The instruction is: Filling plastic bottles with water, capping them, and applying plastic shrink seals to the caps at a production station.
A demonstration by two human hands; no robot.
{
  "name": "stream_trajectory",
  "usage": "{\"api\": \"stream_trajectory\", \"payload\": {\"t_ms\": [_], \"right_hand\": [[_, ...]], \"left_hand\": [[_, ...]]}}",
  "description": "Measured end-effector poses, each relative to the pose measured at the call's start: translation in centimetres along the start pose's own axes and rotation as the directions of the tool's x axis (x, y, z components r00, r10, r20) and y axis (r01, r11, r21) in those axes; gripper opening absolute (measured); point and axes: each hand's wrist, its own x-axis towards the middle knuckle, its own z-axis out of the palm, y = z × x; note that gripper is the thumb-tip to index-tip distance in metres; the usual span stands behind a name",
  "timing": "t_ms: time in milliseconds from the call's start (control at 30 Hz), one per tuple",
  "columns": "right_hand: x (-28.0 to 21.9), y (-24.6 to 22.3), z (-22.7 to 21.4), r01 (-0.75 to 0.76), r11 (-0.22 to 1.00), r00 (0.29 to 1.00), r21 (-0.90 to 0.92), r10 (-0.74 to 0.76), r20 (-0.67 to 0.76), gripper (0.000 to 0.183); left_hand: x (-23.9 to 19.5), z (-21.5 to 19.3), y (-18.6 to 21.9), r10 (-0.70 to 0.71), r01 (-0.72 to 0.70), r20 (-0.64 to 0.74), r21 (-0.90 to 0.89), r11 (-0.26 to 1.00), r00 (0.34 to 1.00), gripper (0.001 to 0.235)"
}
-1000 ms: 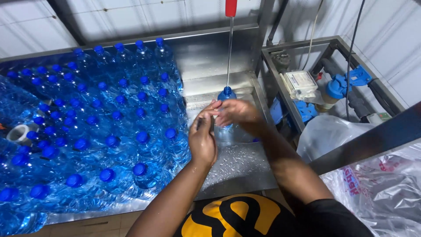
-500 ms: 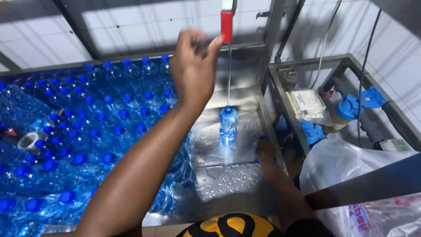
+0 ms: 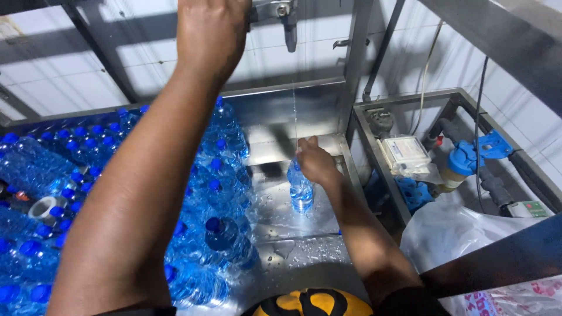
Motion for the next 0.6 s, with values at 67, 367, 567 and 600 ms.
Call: {"api": "stream_trajectory", "payload": {"t_ms": [67,367,567,600], "right_hand": [[-0.1,-2.4,0.2,-0.082,0.976,0.956,-0.201,0.134,0.26,0.047],[1.4,-1.1,3.0,-0.094,0.96,0.952,-0.264,0.164,0.257,0.034],[-0.6,2.6,5.2,0.095,0.957,0.995,-0.274,-0.095,0.012,0.033],[-2.3,3.7,5.8,0.091,0.958,0.996,-0.272,-0.087,0.027,0.033]], "left_hand": [[-0.4,-2.1,0.8,-0.219,0.224,0.049,-0.176,0.959,0.975,0.026],[-13.5,-23.1,10.5,-0.454,0.737,0.627,-0.668,0.104,0.633,0.042],[-29.1,-22.8,23.4,0.18,0.682,0.904,-0.151,-0.716,0.388,0.046],[-30.2,-24.2,23.9,0.187,0.683,0.908,-0.135,-0.718,0.376,0.046]]}}
